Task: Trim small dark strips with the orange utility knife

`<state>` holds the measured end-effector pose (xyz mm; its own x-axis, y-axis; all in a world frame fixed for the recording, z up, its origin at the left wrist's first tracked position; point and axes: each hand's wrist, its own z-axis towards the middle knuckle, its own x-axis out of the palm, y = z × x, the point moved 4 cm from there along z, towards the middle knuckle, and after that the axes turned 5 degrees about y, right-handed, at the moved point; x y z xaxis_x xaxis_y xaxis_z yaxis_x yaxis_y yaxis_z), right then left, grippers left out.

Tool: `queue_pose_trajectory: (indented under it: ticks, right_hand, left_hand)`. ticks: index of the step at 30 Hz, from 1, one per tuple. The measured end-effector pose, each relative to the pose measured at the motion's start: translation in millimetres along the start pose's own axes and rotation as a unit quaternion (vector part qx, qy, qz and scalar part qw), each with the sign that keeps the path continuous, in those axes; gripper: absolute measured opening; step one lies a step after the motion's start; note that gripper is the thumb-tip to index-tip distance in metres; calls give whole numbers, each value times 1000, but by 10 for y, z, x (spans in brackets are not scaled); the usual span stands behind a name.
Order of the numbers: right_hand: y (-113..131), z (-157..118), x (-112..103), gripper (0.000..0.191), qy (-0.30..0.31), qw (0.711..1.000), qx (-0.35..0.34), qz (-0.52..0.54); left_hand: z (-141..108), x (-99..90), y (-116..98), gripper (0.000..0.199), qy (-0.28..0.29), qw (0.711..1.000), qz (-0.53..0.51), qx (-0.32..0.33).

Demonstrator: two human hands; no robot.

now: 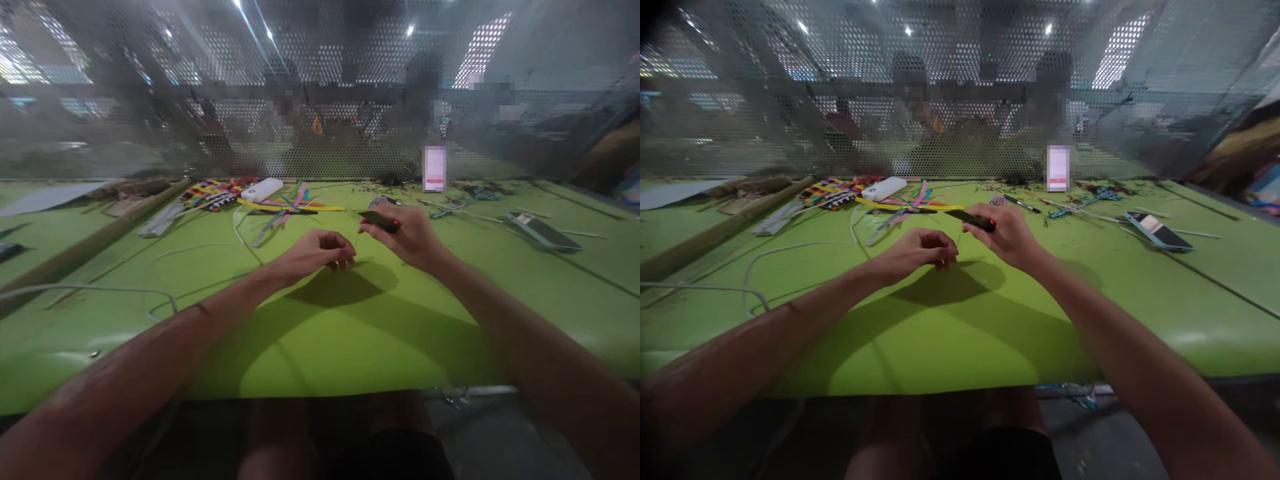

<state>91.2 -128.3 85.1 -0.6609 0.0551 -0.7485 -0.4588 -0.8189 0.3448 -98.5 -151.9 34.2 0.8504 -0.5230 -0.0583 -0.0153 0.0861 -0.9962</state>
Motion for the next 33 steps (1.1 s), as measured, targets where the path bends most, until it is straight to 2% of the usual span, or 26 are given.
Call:
queue_pose_trajectory:
  ticks: [6,9,11,12,13,16,19,26,33]
  right_hand:
    - [75,9,-112,41,-32,999,8,34]
    - [70,10,-223,44,-113,993,7,36]
    - [35,-8,-246,37,-167,985,19,31]
    - [16,-16,-221,26,-172,985,25,24]
    - [4,-21,-170,16,-159,987,25,13]
    - [21,-27,79,36,-52,998,-16,-35]
    - [56,-47,267,33,16,997,-38,-64]
    - [4,-89,368,28,80,996,-23,-38]
    - [-45,-106,453,25,125,992,-18,-18]
  left_hand:
    - [40,-60,39,23,-23,998,-56,14]
    - [55,-104,40,27,-36,995,-92,27]
    - [58,-119,32,29,-44,992,-110,34]
    - [58,-119,27,29,-46,992,-116,35]
    - [58,-113,22,29,-45,991,-121,36]
    - [54,-80,4,28,-41,991,-122,41]
    - [49,-43,-3,26,-38,992,-116,44]
    - [17,61,-15,30,9,997,-78,19]
    - [-12,102,-58,42,6,998,-57,23]
